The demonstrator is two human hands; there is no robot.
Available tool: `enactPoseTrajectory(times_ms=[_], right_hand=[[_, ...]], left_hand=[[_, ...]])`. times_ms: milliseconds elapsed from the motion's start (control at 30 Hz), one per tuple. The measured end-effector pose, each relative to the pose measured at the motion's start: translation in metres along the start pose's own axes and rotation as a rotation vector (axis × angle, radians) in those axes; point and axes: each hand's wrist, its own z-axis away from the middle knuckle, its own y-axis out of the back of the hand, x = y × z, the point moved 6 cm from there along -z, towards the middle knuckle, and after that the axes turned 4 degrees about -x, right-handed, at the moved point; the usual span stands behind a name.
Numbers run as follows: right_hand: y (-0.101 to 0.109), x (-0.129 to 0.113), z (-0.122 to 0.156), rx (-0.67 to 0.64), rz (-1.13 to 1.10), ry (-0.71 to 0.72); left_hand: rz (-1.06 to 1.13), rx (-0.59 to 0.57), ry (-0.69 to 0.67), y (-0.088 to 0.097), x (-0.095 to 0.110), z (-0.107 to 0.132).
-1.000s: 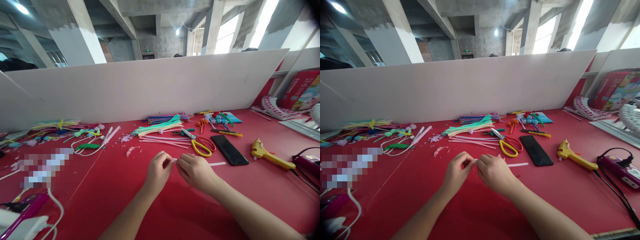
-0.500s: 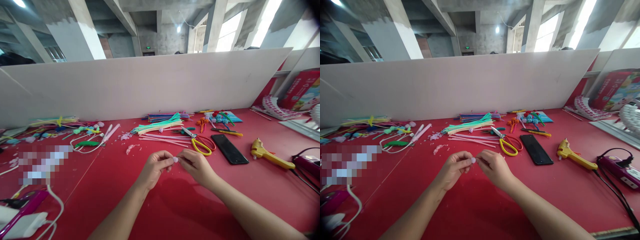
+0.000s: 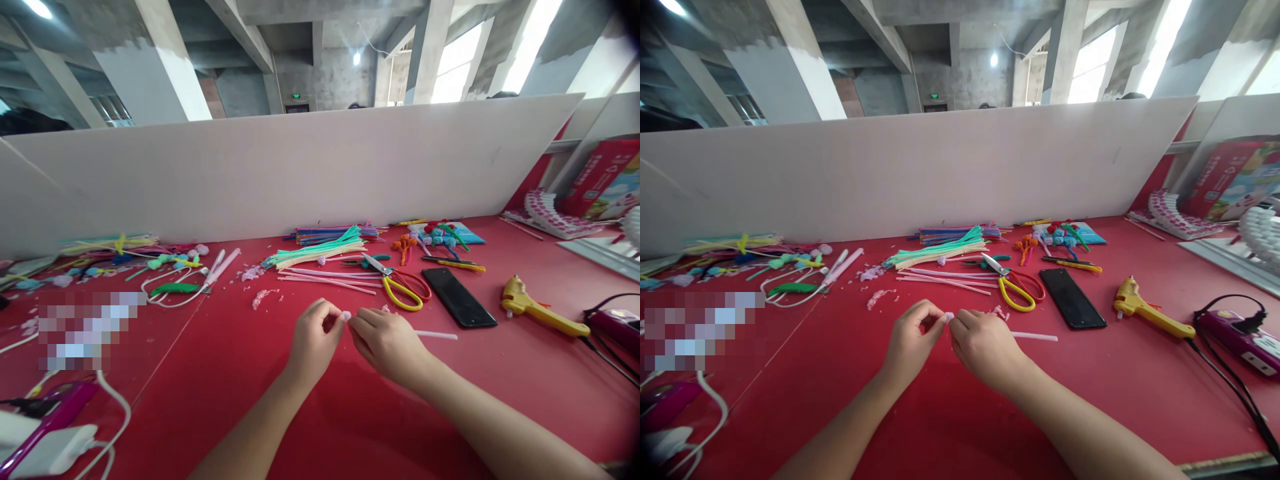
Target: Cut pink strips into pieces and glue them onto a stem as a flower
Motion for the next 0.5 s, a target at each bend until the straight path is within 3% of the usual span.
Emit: enactPoseTrajectory(times_ms=[167, 367, 500], right_hand=[[0.007, 0.008, 0.0, -0.017, -0.122, 0.031], [0.016, 0.028, -0.005, 0.003, -0.607, -0.119], [0.008, 0.028, -0.007, 0.001, -0.746, -0.177]], left_hand=[[0.019, -0.138, -0.047, -0.004, 0.004, -0.001], [0.518, -0.36, 0.163, -0.01, -0.002, -0.002], [0.791, -0.309, 0.258, -0.014, -0.006, 0.0]])
